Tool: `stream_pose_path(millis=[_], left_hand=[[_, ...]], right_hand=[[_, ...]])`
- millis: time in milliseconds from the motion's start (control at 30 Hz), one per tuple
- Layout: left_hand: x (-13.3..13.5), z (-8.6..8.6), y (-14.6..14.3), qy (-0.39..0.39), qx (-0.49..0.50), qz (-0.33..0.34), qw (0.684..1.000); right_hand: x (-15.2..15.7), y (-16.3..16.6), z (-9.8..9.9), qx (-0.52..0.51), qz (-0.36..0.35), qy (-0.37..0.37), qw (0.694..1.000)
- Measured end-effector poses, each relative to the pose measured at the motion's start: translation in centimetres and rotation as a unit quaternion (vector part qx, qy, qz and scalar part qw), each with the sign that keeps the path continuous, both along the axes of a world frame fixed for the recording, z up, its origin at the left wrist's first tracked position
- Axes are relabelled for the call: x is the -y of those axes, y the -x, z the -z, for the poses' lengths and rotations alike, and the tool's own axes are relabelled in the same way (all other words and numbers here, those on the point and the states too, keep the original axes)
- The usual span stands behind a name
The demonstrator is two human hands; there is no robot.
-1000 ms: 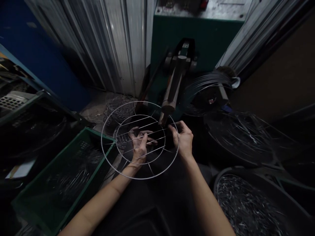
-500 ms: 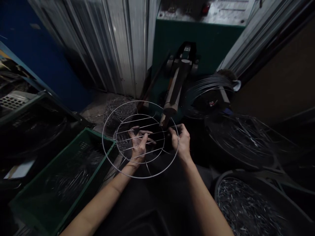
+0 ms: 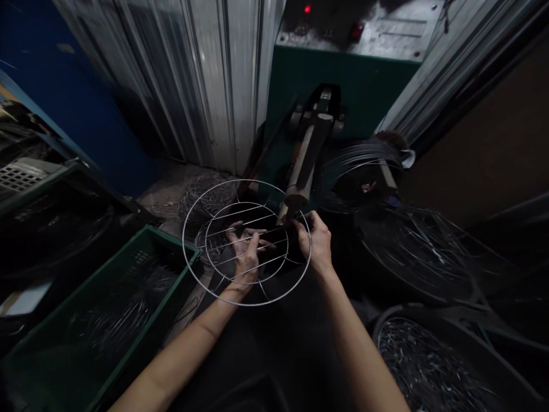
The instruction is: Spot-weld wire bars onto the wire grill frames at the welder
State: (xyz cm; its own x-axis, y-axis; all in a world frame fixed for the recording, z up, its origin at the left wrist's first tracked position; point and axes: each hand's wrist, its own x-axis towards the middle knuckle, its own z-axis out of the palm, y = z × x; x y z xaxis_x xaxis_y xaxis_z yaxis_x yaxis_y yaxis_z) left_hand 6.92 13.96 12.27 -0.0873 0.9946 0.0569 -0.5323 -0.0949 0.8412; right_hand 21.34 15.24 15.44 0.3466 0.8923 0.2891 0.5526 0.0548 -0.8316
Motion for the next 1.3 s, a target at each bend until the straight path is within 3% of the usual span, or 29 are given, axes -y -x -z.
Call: stream_pose_path(millis=[400,567,667,733,833,967,1067,1300], left_hand=[[-0.2,-0.1,0.0,-0.03,-0.005,0.018,0.999],[0.2,0.8,2.9,-0.065,0.005,0.153,0.986],[-0.5,1.2,4.9,0.02,0.036,0.217,0.975],[-1.3,0.9,5.6,0.09,0.062,0.299,0.948],[-2.5,-0.3,5.9,0.136,0.083,0.418,0.894],[-2.7,-1.5,5.4,0.153,0.062,0.427,0.889],[-1.6,-1.4,4.7,0.153,0.048,0.442,0.882],[0.5,-1.4,3.3,0.096,0.066,0.324,0.939]], right_hand=[[-1.5,-0.3,0.9,-0.046,-0.009,-0.004,0.999],[0.7,-1.8,-0.1,-0.049,-0.031,0.01,0.998],[4.8,-3.1,-0.5,-0.02,-0.071,0.053,0.996],[7.3,-3.2,-0.5,-0.027,-0.127,0.112,0.985],[9.2,-1.6,0.1,-0.061,-0.094,0.083,0.99],[8.6,0.5,1.1,-0.08,0.002,0.017,0.997],[7.1,0.6,1.2,-0.071,0.025,-0.006,0.997],[2.9,0.5,1.6,-0.141,0.071,-0.003,0.988]])
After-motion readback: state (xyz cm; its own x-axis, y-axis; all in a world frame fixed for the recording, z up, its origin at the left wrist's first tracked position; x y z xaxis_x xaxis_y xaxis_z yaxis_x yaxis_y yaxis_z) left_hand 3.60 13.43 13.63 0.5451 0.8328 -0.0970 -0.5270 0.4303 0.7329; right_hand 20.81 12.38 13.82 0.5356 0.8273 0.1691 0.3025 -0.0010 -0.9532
